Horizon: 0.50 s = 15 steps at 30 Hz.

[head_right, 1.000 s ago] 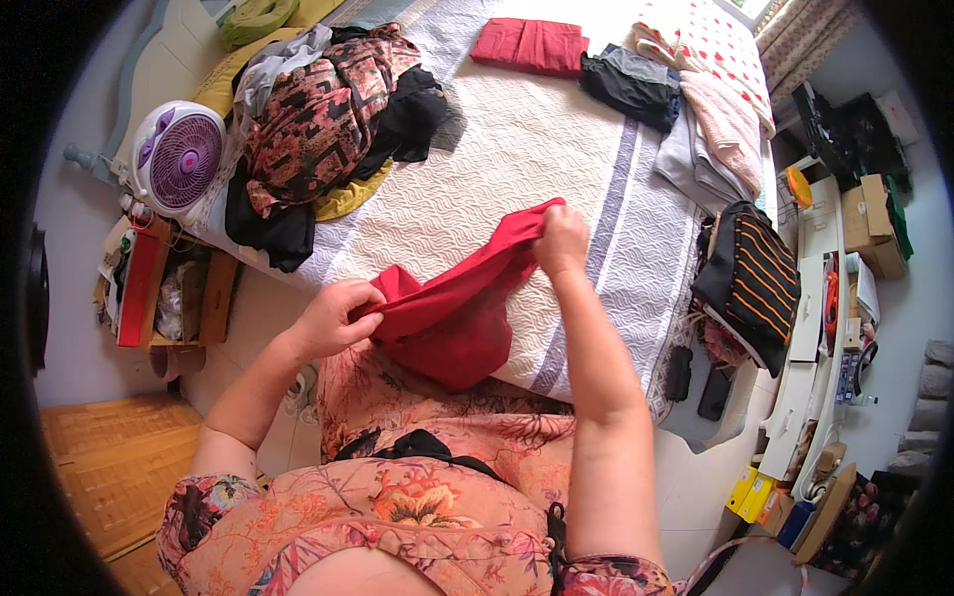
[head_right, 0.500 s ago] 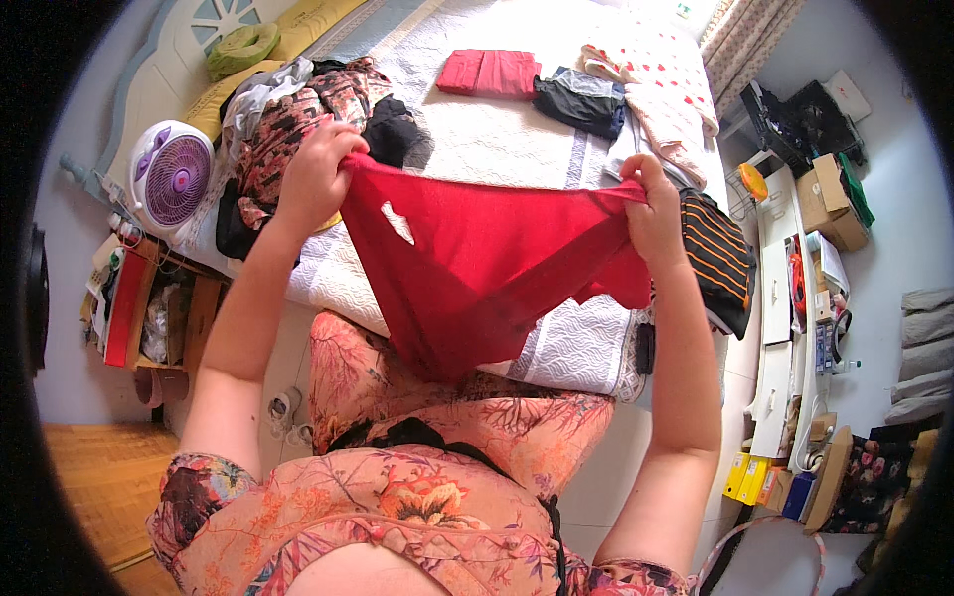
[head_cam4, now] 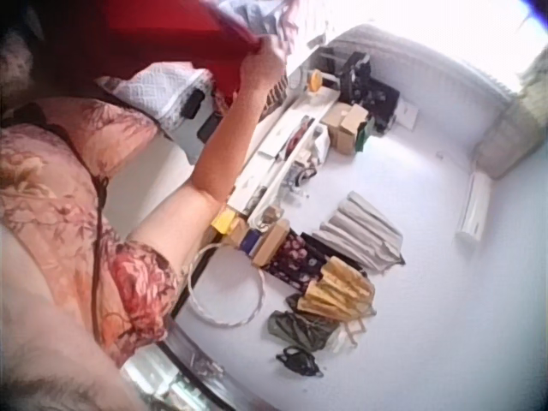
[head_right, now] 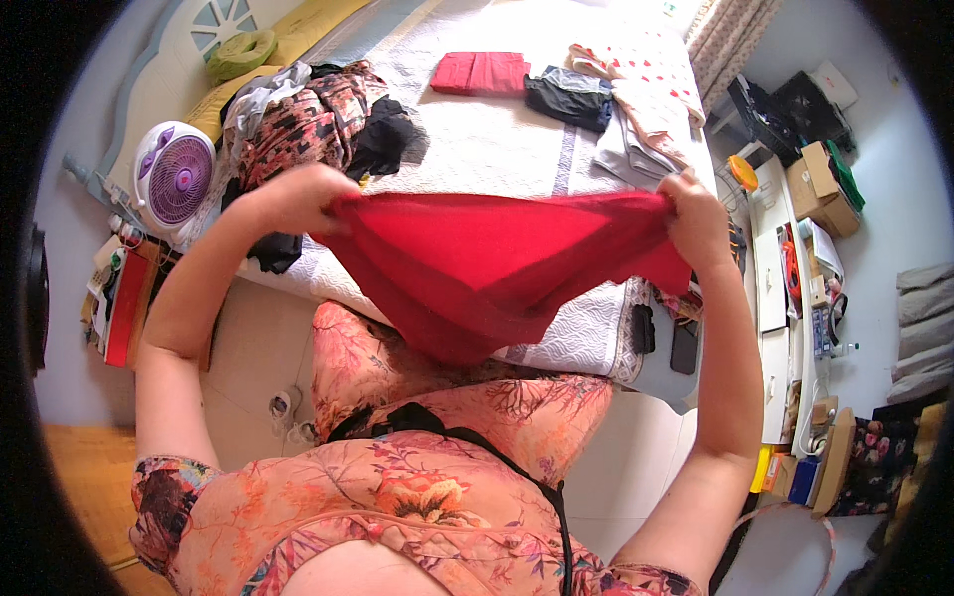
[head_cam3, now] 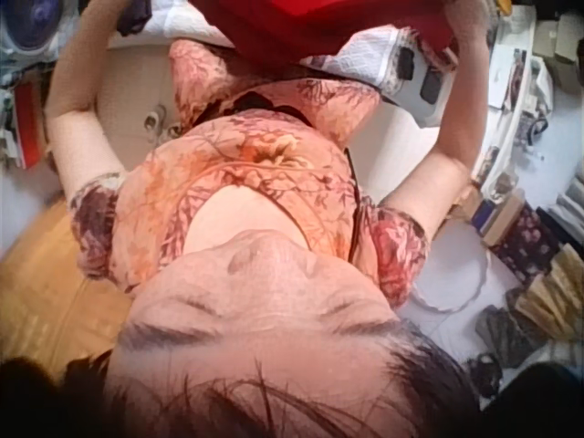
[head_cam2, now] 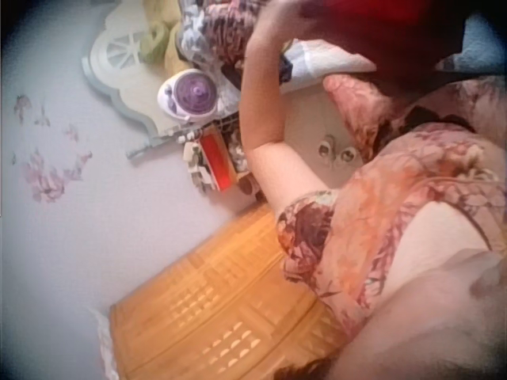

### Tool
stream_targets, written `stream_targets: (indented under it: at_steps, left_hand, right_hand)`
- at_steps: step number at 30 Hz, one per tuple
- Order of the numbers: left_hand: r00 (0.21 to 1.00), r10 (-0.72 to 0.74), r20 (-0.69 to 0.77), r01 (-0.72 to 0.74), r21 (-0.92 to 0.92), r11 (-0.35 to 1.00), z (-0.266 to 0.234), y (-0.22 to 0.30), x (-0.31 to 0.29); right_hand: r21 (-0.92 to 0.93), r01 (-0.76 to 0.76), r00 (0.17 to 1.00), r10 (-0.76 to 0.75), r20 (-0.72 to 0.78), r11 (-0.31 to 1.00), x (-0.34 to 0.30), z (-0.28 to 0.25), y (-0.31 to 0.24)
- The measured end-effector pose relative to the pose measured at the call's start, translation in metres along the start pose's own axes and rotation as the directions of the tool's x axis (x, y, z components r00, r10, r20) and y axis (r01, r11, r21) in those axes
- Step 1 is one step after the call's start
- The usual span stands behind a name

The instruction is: The person folds several items of clothing on a bed, including a black top, a patterned shirt, a red top, and a black skirt, and then places a floral dress onto a hanger.

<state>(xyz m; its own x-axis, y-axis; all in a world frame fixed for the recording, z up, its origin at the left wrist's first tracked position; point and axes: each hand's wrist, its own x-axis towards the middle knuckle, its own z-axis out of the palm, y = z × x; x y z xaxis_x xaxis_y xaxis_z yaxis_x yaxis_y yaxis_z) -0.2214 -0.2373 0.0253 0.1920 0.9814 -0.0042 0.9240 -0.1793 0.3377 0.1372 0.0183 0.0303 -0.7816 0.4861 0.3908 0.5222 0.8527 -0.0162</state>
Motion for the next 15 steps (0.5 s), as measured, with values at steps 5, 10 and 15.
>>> stream_targets:
  at_steps: [5,10,15]
  left_hand:
    - [0.674,-0.003,-0.739,0.088,0.076,0.993,-0.064,-0.028,-0.011]
    - [0.604,-0.045,-0.796,0.231,0.121,0.965,-0.087,-0.056,-0.009]
    - [0.436,0.148,-0.888,0.116,0.218,0.969,-0.109,-0.054,0.007]
  right_hand:
    - [0.462,-0.109,0.893,0.291,-0.344,0.88,0.004,-0.009,0.004]
    - [0.561,-0.04,0.979,0.145,-0.143,0.827,0.017,-0.023,-0.004]
    - [0.587,0.103,0.971,0.047,-0.234,0.803,0.02,-0.081,-0.039]
